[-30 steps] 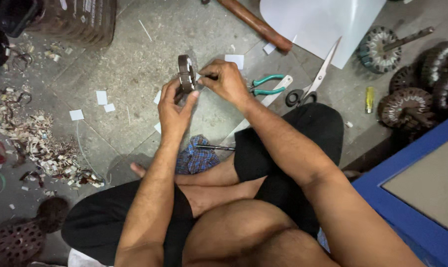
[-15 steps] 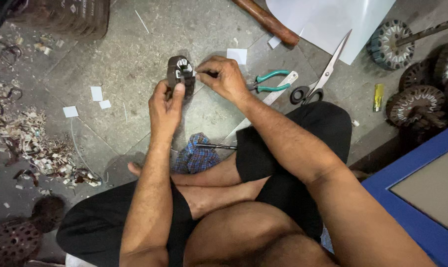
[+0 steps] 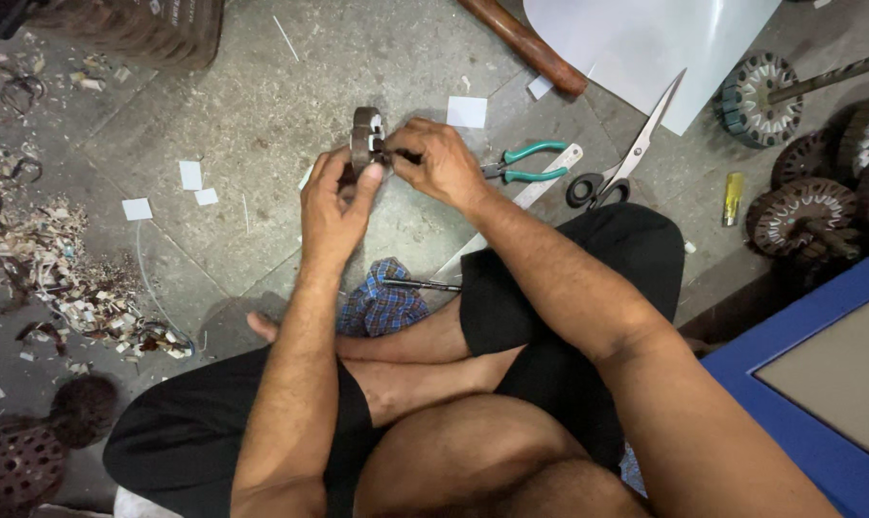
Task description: The person sits on the floor and repeatedly picks up small white rectangular pieces, folds them, and inserts them into a cylindrical metal component. The person handles the pieces one at a time and places the finished assembly back on the floor.
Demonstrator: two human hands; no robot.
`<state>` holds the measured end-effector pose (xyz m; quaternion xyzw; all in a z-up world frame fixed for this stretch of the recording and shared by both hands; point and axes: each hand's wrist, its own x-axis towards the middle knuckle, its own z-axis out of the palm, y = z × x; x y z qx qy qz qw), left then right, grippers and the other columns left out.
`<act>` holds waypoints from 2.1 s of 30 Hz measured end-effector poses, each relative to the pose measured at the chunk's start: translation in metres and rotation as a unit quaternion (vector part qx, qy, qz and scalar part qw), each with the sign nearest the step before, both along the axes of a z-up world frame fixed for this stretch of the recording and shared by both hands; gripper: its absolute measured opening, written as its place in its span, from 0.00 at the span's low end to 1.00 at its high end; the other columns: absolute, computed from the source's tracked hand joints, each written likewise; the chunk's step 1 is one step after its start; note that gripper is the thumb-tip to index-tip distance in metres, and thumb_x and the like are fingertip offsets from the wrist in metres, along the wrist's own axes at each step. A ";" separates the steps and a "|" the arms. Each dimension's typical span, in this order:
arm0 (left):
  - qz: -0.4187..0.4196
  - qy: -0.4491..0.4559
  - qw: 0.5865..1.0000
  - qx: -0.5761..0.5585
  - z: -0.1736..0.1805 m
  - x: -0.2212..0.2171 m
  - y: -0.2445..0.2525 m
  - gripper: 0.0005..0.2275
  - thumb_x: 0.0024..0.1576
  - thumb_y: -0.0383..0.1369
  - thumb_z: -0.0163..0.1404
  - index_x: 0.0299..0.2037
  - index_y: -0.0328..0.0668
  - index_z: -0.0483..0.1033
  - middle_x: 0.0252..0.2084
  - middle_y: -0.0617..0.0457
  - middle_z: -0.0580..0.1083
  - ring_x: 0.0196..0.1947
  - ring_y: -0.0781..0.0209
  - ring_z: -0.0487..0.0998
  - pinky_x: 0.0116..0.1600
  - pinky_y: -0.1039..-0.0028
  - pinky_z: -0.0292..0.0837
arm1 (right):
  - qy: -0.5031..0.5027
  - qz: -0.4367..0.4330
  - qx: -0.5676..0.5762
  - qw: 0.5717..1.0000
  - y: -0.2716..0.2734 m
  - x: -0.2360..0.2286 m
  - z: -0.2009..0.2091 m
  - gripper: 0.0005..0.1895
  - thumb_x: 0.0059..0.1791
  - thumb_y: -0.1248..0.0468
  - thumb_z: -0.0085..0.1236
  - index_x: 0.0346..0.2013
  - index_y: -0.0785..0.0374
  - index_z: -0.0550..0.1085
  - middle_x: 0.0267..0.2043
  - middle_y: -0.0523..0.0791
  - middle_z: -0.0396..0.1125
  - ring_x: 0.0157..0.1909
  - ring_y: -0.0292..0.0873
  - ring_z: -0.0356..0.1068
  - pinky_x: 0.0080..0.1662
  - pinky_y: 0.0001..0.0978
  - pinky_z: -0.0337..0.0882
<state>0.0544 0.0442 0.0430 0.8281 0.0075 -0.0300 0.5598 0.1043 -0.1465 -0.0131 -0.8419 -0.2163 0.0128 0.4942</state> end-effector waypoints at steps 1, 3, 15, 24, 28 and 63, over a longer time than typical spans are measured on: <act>-0.008 -0.010 1.000 0.007 0.002 0.001 -0.001 0.16 0.63 0.34 0.57 0.56 0.32 0.74 0.54 0.46 0.73 0.49 0.60 0.79 0.43 0.77 0.80 | -0.004 0.013 -0.016 1.000 -0.001 0.000 0.001 0.11 0.45 0.68 0.63 0.41 0.65 0.79 0.40 0.51 0.72 0.42 0.54 0.74 0.45 0.42 0.75; -0.006 -0.023 1.000 0.018 0.006 0.001 -0.002 0.16 0.63 0.35 0.57 0.57 0.33 0.74 0.57 0.45 0.73 0.51 0.59 0.79 0.44 0.76 0.81 | -0.018 0.032 -0.034 0.999 -0.002 0.001 0.005 0.11 0.45 0.67 0.63 0.41 0.66 0.78 0.39 0.52 0.71 0.43 0.55 0.73 0.46 0.43 0.74; -0.002 0.056 0.992 -0.109 -0.008 -0.001 0.001 0.27 0.59 0.34 0.60 0.67 0.36 0.64 0.61 0.40 0.73 0.60 0.56 0.76 0.62 0.69 0.76 | 0.137 -0.044 0.040 0.989 0.000 -0.009 0.015 0.20 0.45 0.70 0.65 0.51 0.68 0.72 0.46 0.51 0.74 0.45 0.48 0.78 0.46 0.37 0.77; -0.001 0.067 0.987 -0.143 -0.042 0.000 0.014 0.21 0.66 0.38 0.52 0.66 0.35 0.70 0.58 0.43 0.77 0.57 0.60 0.78 0.61 0.71 0.74 | 0.080 -0.055 0.021 0.995 0.003 -0.009 0.003 0.11 0.46 0.69 0.66 0.42 0.65 0.79 0.43 0.49 0.76 0.44 0.49 0.78 0.47 0.38 0.76; 0.002 0.048 0.989 -0.138 -0.040 0.000 0.016 0.22 0.70 0.44 0.43 0.64 0.34 0.72 0.57 0.48 0.77 0.55 0.64 0.78 0.59 0.75 0.75 | 0.112 -0.076 0.033 0.990 0.005 -0.010 0.001 0.10 0.46 0.68 0.66 0.42 0.64 0.79 0.41 0.47 0.76 0.43 0.47 0.78 0.47 0.38 0.77; -0.002 -0.091 0.989 0.118 -0.034 0.000 0.019 0.08 0.54 0.18 0.55 0.42 0.34 0.81 0.42 0.48 0.77 0.43 0.53 0.80 0.47 0.70 0.76 | 0.027 0.000 -0.055 0.998 0.007 -0.013 -0.001 0.10 0.44 0.67 0.63 0.39 0.65 0.81 0.38 0.48 0.72 0.44 0.50 0.73 0.47 0.41 0.74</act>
